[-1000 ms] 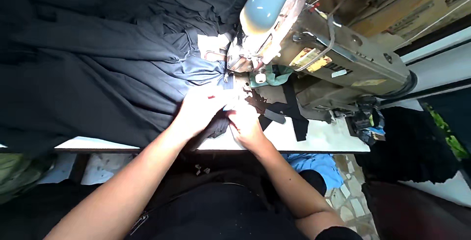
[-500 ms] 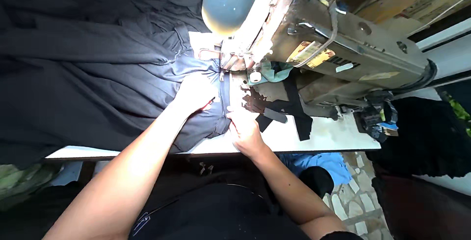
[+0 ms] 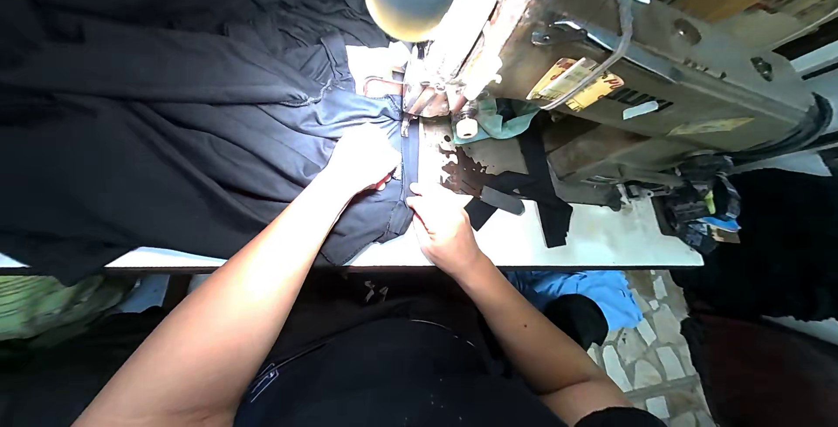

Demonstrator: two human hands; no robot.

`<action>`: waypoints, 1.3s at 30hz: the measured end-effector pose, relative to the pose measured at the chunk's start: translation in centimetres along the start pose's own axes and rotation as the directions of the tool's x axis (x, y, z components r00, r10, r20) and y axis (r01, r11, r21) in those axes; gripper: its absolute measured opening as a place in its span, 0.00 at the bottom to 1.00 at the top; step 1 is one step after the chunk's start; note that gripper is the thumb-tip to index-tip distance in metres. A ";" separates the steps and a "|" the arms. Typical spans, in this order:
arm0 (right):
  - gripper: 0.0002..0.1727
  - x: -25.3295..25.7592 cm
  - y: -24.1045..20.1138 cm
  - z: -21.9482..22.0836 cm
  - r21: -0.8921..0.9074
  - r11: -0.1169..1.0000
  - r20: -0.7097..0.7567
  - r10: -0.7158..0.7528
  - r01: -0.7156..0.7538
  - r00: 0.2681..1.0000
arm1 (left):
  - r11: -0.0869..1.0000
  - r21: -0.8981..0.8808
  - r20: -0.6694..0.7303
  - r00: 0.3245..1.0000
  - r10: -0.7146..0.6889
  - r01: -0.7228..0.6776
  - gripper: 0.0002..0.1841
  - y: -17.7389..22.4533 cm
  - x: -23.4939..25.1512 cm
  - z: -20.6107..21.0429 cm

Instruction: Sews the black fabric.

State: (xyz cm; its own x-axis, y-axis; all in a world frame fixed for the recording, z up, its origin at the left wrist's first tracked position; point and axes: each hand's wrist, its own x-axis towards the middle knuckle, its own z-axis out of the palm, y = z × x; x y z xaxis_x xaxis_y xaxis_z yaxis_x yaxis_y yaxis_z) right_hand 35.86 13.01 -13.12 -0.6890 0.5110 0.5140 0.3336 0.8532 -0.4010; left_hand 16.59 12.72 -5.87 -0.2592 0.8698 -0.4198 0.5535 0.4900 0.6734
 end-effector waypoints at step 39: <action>0.09 2.2 -1.7 -2.7 -0.042 0.995 0.325 -0.069 0.088 0.943 | 0.440 0.642 0.128 0.654 0.746 -0.628 0.31 -6.2 -0.4 1.9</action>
State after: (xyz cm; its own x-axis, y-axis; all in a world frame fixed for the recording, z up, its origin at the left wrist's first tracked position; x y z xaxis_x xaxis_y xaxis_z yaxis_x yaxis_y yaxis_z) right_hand 35.48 12.97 -9.26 -0.8822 0.3886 0.2660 0.2984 0.8983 -0.3224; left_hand 14.80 9.20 -11.05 0.3448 0.9266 0.1499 0.9145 -0.3676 0.1692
